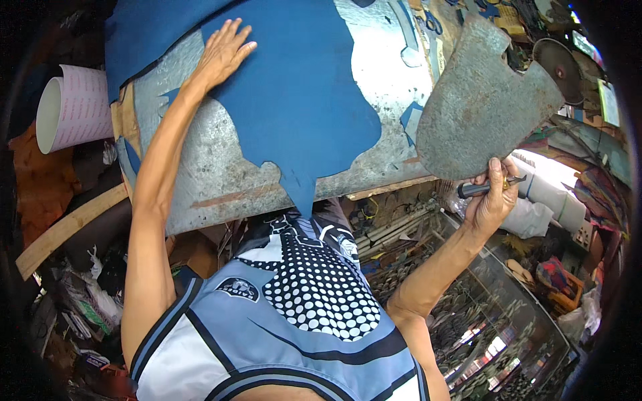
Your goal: Using a cutting tool to cut shoe patterns from a large piece of blue leather following a metal template.
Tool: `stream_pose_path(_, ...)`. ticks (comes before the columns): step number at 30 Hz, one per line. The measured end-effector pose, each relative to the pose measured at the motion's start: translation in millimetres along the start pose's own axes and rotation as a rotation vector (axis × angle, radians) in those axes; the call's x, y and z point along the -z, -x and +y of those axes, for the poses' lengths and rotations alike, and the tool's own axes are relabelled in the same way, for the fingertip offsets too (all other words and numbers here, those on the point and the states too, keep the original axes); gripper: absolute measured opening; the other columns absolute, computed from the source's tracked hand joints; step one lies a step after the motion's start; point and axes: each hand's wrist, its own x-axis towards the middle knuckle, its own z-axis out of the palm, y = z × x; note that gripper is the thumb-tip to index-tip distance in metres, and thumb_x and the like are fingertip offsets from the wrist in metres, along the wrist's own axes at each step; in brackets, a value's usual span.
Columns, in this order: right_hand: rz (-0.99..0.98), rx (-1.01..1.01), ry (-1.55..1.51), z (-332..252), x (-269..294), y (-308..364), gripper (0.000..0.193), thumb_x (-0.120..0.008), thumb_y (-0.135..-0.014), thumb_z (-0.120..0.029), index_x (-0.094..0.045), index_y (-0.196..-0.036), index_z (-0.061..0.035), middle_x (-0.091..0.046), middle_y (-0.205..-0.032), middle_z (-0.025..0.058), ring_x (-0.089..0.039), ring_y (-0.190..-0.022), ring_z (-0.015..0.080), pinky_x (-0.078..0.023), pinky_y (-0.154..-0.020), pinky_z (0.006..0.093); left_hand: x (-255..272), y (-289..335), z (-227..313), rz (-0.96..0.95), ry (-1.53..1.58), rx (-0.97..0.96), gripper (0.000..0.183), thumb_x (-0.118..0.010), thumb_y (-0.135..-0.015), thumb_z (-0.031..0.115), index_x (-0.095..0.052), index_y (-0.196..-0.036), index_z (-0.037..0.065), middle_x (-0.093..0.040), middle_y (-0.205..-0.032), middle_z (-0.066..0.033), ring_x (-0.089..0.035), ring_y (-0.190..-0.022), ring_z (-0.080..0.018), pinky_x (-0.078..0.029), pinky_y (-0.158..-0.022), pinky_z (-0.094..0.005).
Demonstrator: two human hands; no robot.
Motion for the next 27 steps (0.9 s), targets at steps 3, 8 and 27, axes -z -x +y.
stream_pose_path(3,-0.006,-0.010,0.009,3.4,-11.7,-0.5,0.026,-0.068,-0.091,-0.001,-0.062,-0.117,-0.0010,-0.064,-0.087,0.0052,-0.056,-0.064,0.0101,-0.048,-0.058,0.0244,-26.9,5.6,27.1,-0.079,-0.245,-0.036,0.072,-0.037,-0.101,0.059,-0.036,-0.152,0.008,-0.024,-0.161,-0.0181,-0.016,-0.152,-0.0342,-0.013,-0.123,-0.0488)
stream_pose_path(8,-0.020,-0.018,-0.002,2.6,-40.0,-8.2,0.030,-0.069,-0.090,0.000,-0.061,-0.119,0.0001,-0.064,-0.091,0.0077,-0.057,-0.064,0.0122,-0.048,-0.058,0.0245,-32.6,75.5,142.6,-0.223,0.014,-0.318,0.084,-0.043,-0.092,0.068,-0.038,-0.151,0.008,-0.022,-0.162,-0.0180,-0.015,-0.151,-0.0371,-0.009,-0.123,-0.0508)
stream_pose_path(27,-0.095,-0.078,0.024,61.2,-95.5,-29.7,0.033,-0.071,-0.088,-0.003,-0.061,-0.119,0.0041,-0.063,-0.082,0.0036,-0.054,-0.059,0.0083,-0.047,-0.055,0.0227,-0.3,221.3,203.4,-0.163,0.296,-0.131,0.049,-0.059,-0.096,0.043,-0.062,-0.124,0.003,-0.050,-0.146,-0.0163,-0.044,-0.139,-0.0319,-0.029,-0.117,-0.0543)
